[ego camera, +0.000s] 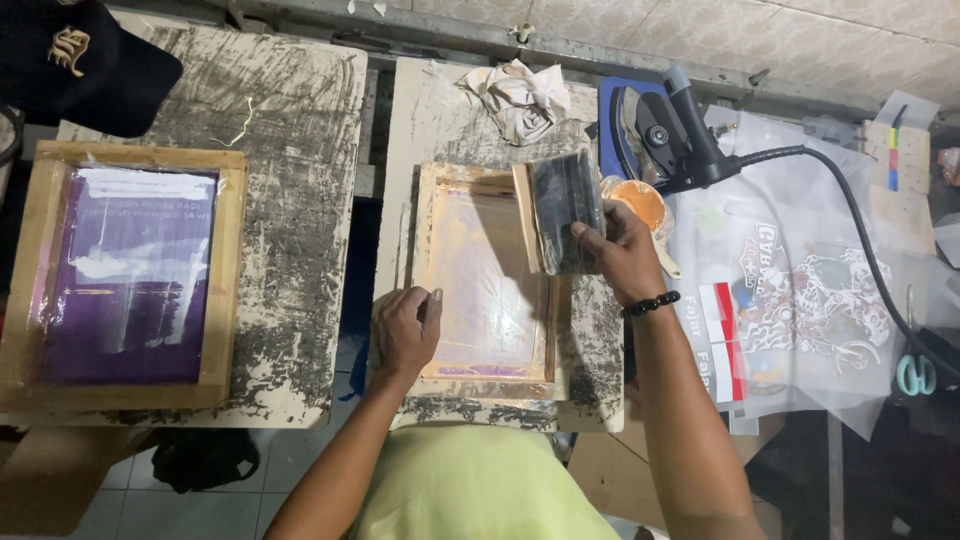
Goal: The person scoops orange ink from a container onto a screen printing frame and spreads it evenly using a squeegee. They repeatedly pull the squeegee across the screen to distribute the ink over the mesh area.
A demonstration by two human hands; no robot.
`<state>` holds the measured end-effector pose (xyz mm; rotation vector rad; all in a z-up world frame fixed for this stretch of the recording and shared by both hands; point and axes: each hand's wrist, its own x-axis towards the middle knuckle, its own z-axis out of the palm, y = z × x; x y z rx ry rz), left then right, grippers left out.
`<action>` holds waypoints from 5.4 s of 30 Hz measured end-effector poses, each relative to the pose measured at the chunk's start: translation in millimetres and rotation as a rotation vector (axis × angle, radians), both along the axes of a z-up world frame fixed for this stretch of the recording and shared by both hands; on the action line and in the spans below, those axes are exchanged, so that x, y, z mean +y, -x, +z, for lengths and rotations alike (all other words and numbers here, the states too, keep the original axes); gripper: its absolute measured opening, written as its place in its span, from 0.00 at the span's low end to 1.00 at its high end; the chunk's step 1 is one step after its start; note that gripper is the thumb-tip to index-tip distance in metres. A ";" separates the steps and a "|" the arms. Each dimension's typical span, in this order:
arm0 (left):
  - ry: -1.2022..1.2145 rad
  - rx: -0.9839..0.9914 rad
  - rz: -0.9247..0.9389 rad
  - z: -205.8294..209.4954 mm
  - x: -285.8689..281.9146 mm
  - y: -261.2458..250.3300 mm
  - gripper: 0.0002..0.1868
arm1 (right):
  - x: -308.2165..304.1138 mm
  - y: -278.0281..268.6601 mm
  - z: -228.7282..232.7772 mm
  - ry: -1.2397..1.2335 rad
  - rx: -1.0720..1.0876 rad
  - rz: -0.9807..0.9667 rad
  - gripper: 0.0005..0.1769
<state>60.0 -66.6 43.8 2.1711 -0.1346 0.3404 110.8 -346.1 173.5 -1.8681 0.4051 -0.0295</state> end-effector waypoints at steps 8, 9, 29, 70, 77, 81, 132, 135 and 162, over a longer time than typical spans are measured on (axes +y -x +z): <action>-0.098 -0.131 0.001 -10.3 -2.9 -2.1 0.22 | 10.1 -8.6 -69.3 0.653 -0.259 0.471 0.20; -0.127 -0.146 -0.001 -13.5 -2.7 -2.9 0.21 | 12.3 -8.2 -86.2 0.761 -0.403 0.494 0.16; -0.135 -0.160 -0.009 -4.8 -3.9 -2.8 0.18 | 31.5 32.3 -130.2 1.182 -0.448 0.622 0.15; -0.154 -0.143 -0.009 -21.3 -2.6 -0.8 0.23 | 19.4 20.0 -134.6 1.111 -0.410 0.562 0.12; -0.130 -0.149 -0.017 -16.2 -0.5 -3.4 0.22 | 4.4 -59.4 -164.3 1.169 -0.401 0.607 0.15; -0.144 -0.158 -0.008 -18.7 -5.7 2.2 0.21 | 10.7 -25.6 -135.9 1.145 -0.413 0.711 0.15; 0.006 -0.127 -0.063 -6.7 1.3 2.0 0.25 | 23.2 3.0 -152.5 1.169 -0.410 0.511 0.11; -0.010 -0.151 -0.066 -5.4 -2.2 0.3 0.24 | 31.6 -2.0 -157.6 1.223 -0.541 0.420 0.12; 0.061 -0.071 0.001 -24.3 2.2 2.2 0.23 | 32.4 48.6 -148.5 1.117 -0.337 0.681 0.06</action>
